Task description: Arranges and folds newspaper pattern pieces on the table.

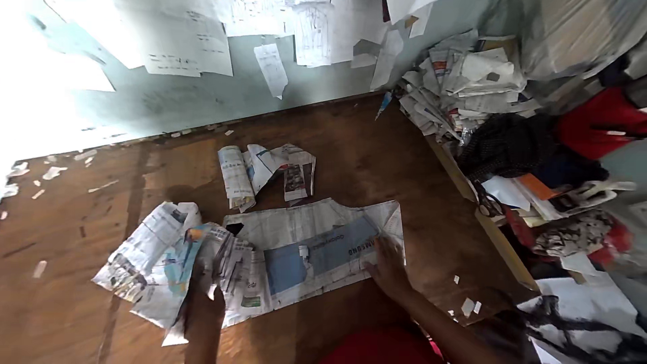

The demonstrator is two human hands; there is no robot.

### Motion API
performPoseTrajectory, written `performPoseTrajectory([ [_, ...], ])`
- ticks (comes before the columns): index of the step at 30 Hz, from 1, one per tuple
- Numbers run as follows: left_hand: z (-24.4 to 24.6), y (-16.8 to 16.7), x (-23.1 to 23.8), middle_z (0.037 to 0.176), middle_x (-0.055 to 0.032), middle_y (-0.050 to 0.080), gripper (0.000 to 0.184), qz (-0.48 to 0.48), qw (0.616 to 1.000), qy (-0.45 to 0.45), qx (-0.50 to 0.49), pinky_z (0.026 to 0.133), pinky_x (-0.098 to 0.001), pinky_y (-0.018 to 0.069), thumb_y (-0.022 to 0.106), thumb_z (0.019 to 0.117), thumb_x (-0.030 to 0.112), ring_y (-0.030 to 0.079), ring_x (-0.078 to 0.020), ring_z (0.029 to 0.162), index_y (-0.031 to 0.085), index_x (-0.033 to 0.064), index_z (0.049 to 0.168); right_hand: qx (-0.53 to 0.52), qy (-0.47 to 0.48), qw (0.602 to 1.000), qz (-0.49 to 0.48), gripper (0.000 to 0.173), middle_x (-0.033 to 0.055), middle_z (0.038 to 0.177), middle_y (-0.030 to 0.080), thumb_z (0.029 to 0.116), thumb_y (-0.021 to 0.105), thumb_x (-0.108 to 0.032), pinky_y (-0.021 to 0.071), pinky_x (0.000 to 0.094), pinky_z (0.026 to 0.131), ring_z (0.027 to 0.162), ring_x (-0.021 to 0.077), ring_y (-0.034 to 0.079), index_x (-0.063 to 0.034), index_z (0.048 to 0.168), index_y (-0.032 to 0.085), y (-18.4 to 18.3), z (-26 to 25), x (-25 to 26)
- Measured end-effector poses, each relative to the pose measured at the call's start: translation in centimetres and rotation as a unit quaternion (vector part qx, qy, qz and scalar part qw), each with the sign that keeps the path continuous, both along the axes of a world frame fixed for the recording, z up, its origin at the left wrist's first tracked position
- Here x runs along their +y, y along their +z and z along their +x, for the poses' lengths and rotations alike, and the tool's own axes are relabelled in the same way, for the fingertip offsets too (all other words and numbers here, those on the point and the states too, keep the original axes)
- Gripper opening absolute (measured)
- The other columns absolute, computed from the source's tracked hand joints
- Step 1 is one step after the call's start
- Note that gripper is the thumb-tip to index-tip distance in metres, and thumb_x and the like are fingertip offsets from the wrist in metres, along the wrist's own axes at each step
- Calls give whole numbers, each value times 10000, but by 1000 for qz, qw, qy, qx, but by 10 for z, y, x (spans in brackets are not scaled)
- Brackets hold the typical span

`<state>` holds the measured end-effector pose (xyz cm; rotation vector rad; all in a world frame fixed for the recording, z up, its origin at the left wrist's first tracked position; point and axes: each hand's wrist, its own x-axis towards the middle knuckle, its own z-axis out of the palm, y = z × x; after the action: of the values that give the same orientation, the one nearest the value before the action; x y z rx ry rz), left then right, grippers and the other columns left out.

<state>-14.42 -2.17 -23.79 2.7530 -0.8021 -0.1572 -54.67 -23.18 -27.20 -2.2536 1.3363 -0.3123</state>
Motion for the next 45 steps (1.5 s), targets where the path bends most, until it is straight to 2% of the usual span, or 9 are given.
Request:
performPoseTrajectory([
  [6, -21, 9, -17, 1525, -336, 423, 657, -98, 986, -126, -55, 1163, -637, 337, 611, 983, 291, 404, -506, 1429, 416, -72, 1495, 61, -134, 989, 19, 781, 270, 1659, 237, 1018, 552, -458, 77, 696, 1231, 1551, 464, 167, -38, 1617, 278, 21, -48, -25],
  [12, -49, -4, -91, 1490, -243, 526, 658, -89, 940, -326, -57, 1188, -640, 285, 492, 1012, 528, 444, -469, 1419, 583, 5, 1401, 52, -227, 973, 7, 789, 246, 1621, 341, 971, 656, -351, 293, 631, 1193, 1482, 446, 355, -41, 1604, 301, 26, -73, -56],
  [16, -54, -19, -125, 1550, -215, 471, 826, -6, 931, -365, -11, 1207, -640, 217, 361, 980, 697, 398, -446, 1459, 550, 48, 1453, 102, -200, 974, 21, 862, 204, 1635, 342, 960, 661, -436, 324, 643, 1160, 1472, 422, 385, -93, 1634, 246, 22, -77, -65],
  [23, -47, -44, -119, 1627, -219, 349, 912, -2, 934, -356, -25, 1195, -650, 228, 235, 979, 741, 315, -456, 1502, 429, 55, 1548, 160, -181, 968, 73, 574, 216, 1554, 455, 1057, 497, -185, 403, 546, 1143, 1404, 398, 482, -56, 1592, 333, 37, -73, -73],
  [29, -39, -56, -91, 1627, -186, 369, 896, -16, 928, -367, -61, 1200, -642, 223, 210, 985, 736, 334, -427, 1502, 429, 81, 1556, 60, -210, 965, 146, 487, 198, 1262, 664, 1058, 485, -170, 511, 553, 1010, 1165, 371, 651, -73, 1532, 427, 39, -75, -50],
  [32, -33, -60, -72, 1618, -185, 385, 891, -30, 924, -373, -78, 1199, -632, 237, 208, 986, 737, 346, -414, 1500, 431, 90, 1557, 5, -151, 983, 102, 512, 221, 1397, 586, 1047, 535, -239, 460, 543, 1093, 1294, 369, 576, -27, 1507, 456, 39, -71, -27],
  [36, -26, -64, -49, 1632, -176, 363, 885, -31, 924, -371, -85, 1196, -637, 232, 207, 988, 730, 328, -409, 1509, 400, 95, 1574, 72, -71, 991, 88, 520, 241, 1638, 302, 1030, 557, -401, 263, 586, 1224, 1522, 425, 274, -157, 1489, 542, 40, -50, -16],
  [39, -25, -62, -44, 1629, -180, 368, 883, -29, 927, -363, -85, 1196, -634, 231, 207, 988, 726, 332, -416, 1505, 402, 93, 1572, 142, -64, 981, 112, 675, 266, 1692, 100, 1025, 507, -537, 121, 644, 1244, 1564, 464, 80, -220, 1605, 374, 30, -37, -18],
  [45, -25, -63, -44, 1615, -177, 395, 882, -38, 927, -361, -98, 1191, -625, 248, 206, 986, 728, 353, -411, 1496, 433, 94, 1555, 191, -145, 967, 92, 714, 251, 1680, 188, 1072, 450, -469, 191, 623, 1226, 1550, 428, 206, -36, 1613, 279, 33, -35, -42],
])
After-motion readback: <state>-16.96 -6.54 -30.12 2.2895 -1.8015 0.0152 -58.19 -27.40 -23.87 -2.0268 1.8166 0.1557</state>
